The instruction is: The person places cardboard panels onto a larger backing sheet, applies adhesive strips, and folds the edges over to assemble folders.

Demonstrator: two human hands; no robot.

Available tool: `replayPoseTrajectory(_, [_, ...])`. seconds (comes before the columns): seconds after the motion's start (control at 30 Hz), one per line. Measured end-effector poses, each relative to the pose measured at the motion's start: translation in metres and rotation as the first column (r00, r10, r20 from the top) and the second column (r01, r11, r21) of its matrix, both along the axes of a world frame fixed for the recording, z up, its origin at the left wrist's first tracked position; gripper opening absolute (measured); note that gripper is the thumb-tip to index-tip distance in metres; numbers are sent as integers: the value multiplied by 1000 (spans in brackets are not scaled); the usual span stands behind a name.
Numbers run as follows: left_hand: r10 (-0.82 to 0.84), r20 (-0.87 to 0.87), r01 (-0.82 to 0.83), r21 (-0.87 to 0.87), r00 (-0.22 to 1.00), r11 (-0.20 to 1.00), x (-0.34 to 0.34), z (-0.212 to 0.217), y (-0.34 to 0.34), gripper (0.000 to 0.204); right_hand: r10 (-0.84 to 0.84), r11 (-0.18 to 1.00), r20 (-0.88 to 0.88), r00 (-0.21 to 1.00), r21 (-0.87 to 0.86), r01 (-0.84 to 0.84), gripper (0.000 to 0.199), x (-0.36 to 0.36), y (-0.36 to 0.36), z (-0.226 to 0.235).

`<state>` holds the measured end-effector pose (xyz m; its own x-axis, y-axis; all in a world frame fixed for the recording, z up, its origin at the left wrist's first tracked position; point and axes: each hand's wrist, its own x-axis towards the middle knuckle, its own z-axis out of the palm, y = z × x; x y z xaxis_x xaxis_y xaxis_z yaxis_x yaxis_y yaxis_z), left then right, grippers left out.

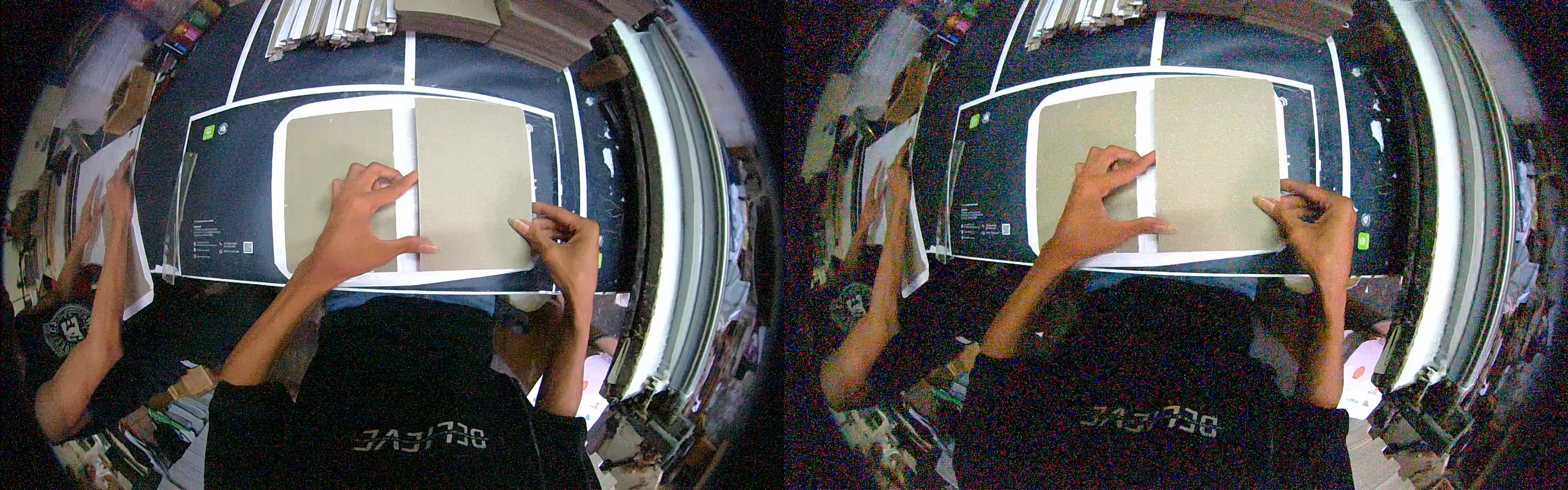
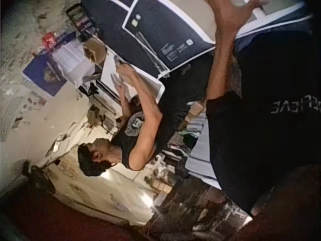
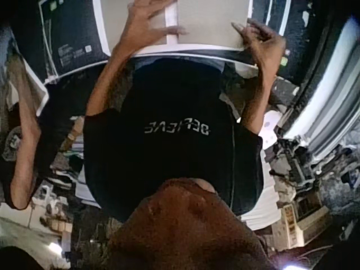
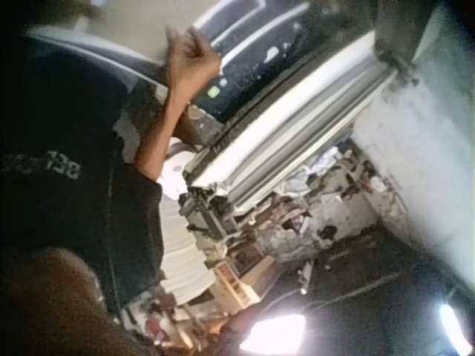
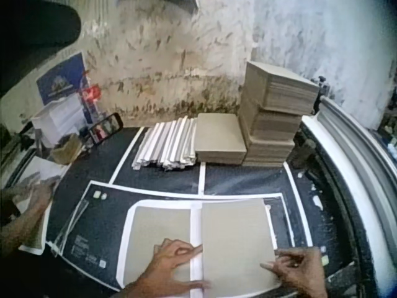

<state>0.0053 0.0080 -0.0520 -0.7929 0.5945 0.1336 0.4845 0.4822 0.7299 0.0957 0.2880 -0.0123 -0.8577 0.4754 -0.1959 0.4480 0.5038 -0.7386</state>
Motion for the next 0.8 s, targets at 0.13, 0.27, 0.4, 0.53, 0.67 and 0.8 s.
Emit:
replayPoseTrajectory(0.13, [-6, -78, 1, -57, 997, 998, 4, -7, 0, 91, 14, 1000, 5, 1000, -21, -14, 39, -1, 5, -10])
replayPoseTrajectory(0.27, [-7, -69, 2, -67, 998, 998, 4, -12, 1, 92, 12, 1000, 11, 1000, 16, -12, 39, -1, 4, -13])
replayPoseTrajectory(0.4, [-24, -70, 21, -41, 997, 999, 3, -10, 1, 92, -5, 999, -4, 1000, 33, 5, 39, -1, 0, -11])
replayPoseTrajectory(0.53, [-26, -63, 23, -53, 998, 998, 3, -9, -1, 92, -12, 999, 52, 999, 43, 10, 39, -3, -3, -7])
replayPoseTrajectory(0.67, [-29, -61, 26, -54, 998, 998, 3, -10, 0, 91, -21, 1000, 29, 999, 22, 20, 39, 1, 1, -13])
replayPoseTrajectory(0.8, [-24, -35, 21, -61, 999, 998, 0, -12, 0, 92, -5, 998, 25, 1000, 60, 4, 36, -1, 3, -16])
